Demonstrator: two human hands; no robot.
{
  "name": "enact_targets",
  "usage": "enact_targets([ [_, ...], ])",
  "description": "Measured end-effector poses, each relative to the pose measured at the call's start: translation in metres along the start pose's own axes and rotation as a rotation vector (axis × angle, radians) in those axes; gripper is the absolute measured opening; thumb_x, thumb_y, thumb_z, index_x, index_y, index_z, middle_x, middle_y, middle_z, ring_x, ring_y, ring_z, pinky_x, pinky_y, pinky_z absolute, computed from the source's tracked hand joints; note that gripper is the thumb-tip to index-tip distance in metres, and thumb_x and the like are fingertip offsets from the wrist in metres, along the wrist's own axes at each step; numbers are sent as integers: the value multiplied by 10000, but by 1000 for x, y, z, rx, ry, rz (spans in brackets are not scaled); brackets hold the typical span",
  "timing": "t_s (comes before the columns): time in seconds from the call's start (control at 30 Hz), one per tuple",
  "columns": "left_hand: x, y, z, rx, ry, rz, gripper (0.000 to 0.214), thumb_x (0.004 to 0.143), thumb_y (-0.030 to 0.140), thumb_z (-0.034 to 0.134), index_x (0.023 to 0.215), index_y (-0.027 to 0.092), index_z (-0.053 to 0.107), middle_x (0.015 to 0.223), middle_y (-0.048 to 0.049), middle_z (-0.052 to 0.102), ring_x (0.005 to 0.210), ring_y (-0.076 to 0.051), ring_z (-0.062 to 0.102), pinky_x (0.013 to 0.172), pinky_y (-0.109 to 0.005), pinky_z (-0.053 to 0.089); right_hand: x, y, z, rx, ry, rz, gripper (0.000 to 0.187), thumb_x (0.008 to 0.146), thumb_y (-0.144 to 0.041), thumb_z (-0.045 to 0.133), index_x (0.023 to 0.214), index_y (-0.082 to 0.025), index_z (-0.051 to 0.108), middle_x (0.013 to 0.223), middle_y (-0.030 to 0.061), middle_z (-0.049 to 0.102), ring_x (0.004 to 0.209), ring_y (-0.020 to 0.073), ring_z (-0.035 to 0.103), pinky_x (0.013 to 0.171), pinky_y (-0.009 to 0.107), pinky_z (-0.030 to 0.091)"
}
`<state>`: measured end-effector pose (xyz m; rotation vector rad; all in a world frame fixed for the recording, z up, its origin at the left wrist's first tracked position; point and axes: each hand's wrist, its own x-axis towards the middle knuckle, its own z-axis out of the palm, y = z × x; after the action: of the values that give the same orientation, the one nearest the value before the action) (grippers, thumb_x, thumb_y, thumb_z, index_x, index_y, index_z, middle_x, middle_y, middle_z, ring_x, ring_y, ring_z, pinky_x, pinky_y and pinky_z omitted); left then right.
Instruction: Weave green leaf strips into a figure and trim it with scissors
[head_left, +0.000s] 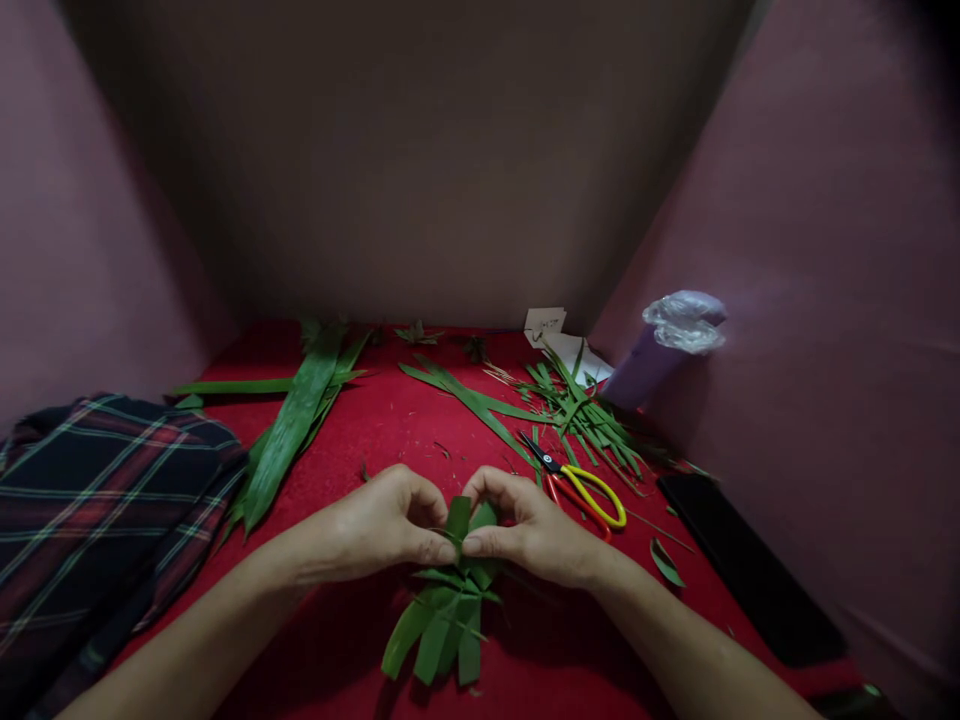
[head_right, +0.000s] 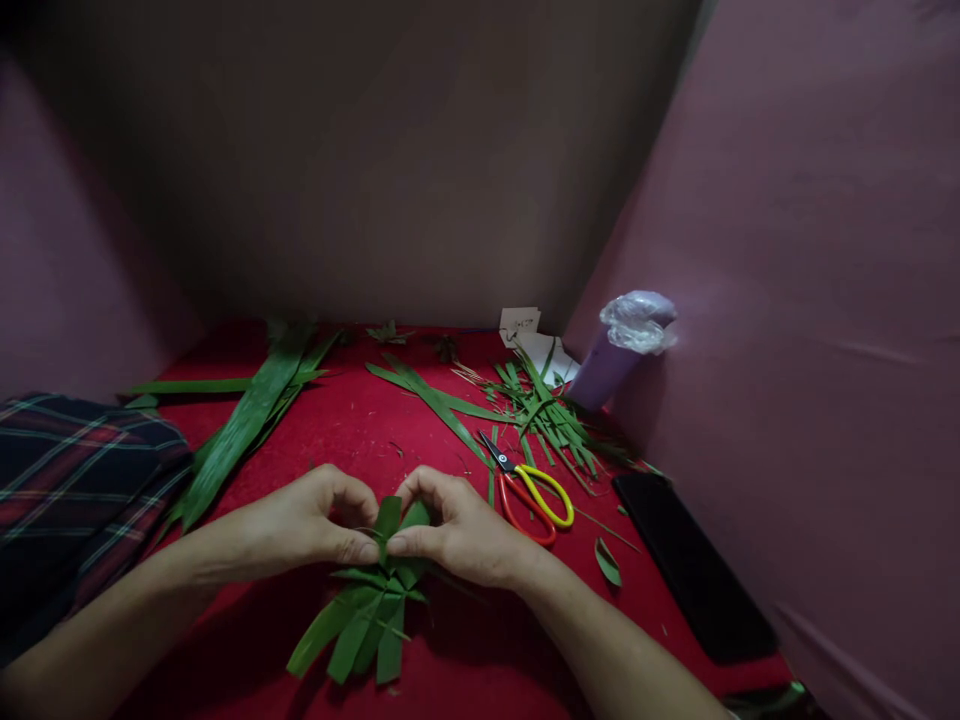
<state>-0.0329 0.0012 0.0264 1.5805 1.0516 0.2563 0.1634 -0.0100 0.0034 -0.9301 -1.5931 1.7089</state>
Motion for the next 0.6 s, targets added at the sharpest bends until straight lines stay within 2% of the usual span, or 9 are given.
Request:
enact_targets([
  [0.13, 3, 1, 4, -142, -46, -41, 223, 621, 304, 665, 533, 142, 540, 456, 65, 427, 431, -71, 333, 435, -216, 237, 2, 4, 2, 5, 36, -40, 295, 688, -264, 723, 899, -197, 528, 705, -47, 516, 609, 101, 464, 559, 214, 381],
  [0.27, 3, 2, -2, -263, -1, -90, 258, 611, 346, 672, 523, 141, 543, 429, 56, 438, 396, -68, 329, 418, -224, 224, 3, 6, -11, -132, 303, -180, 244, 833, -365, 553, 1019, -209, 528, 913, 23, 561, 768, 140, 529, 663, 256, 428],
  [0.33, 2, 1, -8, -277, 80, -105, 282, 599, 366, 683, 507, 149, 529, 415, 58, 441, 383, -70, 340, 413, -224, 241, 3, 5, -19, -218, 406, -190, 252, 844, -404, 517, 984, -196, 547, 900, 31, 575, 736, 144, 538, 636, 258, 428],
  [0.37, 2, 1, -11, -276, 119, -106, 291, 597, 376, 686, 504, 153, 524, 415, 57, 448, 383, -74, 353, 414, -224, 256, 3, 4, -21, -266, 435, -186, 242, 835, -414, 523, 884, -181, 569, 799, 17, 576, 683, 141, 530, 609, 253, 420],
  [0.47, 1, -2, -19, -271, 192, -85, 289, 607, 391, 683, 523, 157, 535, 442, 54, 477, 408, -84, 394, 433, -222, 297, 1, -1, -21, -328, 368, -48, 227, 783, -351, 594, 653, -171, 544, 588, -23, 530, 558, 126, 497, 529, 237, 387],
  [0.6, 0, -3, -20, -258, 193, -93, 278, 623, 389, 673, 536, 153, 555, 445, 59, 467, 406, -77, 372, 428, -217, 267, -1, -3, -9, -342, 327, -62, 240, 762, -288, 610, 576, -173, 514, 544, -47, 453, 528, 105, 419, 507, 225, 332],
])
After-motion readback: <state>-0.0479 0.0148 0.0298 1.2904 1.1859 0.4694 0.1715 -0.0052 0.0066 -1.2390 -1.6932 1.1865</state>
